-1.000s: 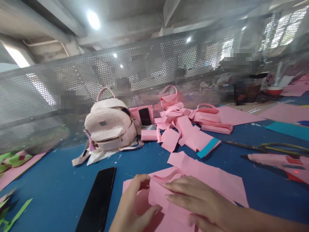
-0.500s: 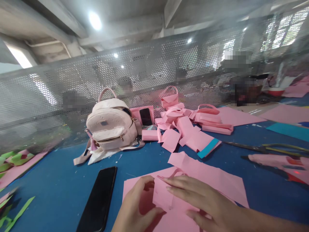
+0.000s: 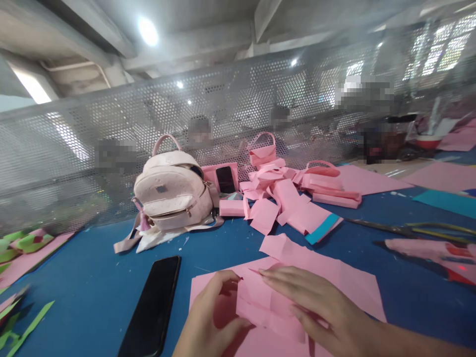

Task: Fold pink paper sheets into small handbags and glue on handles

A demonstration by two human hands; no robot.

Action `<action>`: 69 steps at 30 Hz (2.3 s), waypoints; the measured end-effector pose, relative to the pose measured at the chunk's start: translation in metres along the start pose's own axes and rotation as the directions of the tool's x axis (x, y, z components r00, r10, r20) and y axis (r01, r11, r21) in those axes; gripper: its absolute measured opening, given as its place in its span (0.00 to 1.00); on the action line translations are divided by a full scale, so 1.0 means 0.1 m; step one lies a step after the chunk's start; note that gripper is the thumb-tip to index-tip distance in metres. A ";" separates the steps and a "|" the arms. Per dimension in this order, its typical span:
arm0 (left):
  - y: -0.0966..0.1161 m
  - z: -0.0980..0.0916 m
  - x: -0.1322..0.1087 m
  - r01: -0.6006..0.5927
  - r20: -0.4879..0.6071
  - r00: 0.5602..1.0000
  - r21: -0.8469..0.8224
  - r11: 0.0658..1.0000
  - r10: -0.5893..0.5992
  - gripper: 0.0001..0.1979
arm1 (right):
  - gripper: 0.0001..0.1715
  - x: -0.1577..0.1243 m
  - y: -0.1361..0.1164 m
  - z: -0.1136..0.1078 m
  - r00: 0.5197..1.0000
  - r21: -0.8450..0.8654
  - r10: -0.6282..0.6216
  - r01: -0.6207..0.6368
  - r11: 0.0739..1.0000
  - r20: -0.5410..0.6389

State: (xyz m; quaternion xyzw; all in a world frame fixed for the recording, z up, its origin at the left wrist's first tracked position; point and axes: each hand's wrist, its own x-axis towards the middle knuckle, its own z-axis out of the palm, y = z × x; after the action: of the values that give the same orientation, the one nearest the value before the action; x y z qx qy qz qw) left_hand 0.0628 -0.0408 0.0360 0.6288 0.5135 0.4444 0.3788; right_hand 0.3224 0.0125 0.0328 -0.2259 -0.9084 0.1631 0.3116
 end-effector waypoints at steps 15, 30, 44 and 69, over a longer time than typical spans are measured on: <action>-0.05 0.03 0.00 0.045 0.044 0.998 -0.158 0.986 -0.038 0.23 | 0.30 0.04 -0.05 -0.08 0.992 -0.131 -0.114 0.121 0.984 0.059; -0.09 0.03 -0.01 -0.029 0.071 0.997 -0.120 0.992 0.038 0.24 | 0.35 0.04 -0.07 -0.08 0.978 -0.227 -0.192 0.206 0.952 0.083; -0.03 0.06 -0.02 0.007 -0.011 1.000 -0.099 0.995 -0.008 0.24 | 0.37 -0.03 -0.02 -0.10 0.987 0.049 -0.126 0.121 0.991 0.095; -0.12 0.01 -0.01 -0.104 0.067 0.992 -0.056 0.993 0.107 0.24 | 0.38 0.12 -0.11 -0.12 0.983 -0.059 -0.107 0.117 0.991 0.147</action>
State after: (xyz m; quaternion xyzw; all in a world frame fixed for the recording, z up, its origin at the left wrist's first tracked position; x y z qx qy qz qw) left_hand 0.0599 -0.0393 0.0241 0.6601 0.4542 0.4548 0.3887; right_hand 0.3179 0.0111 0.0527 -0.1724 -0.9448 0.1304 0.2462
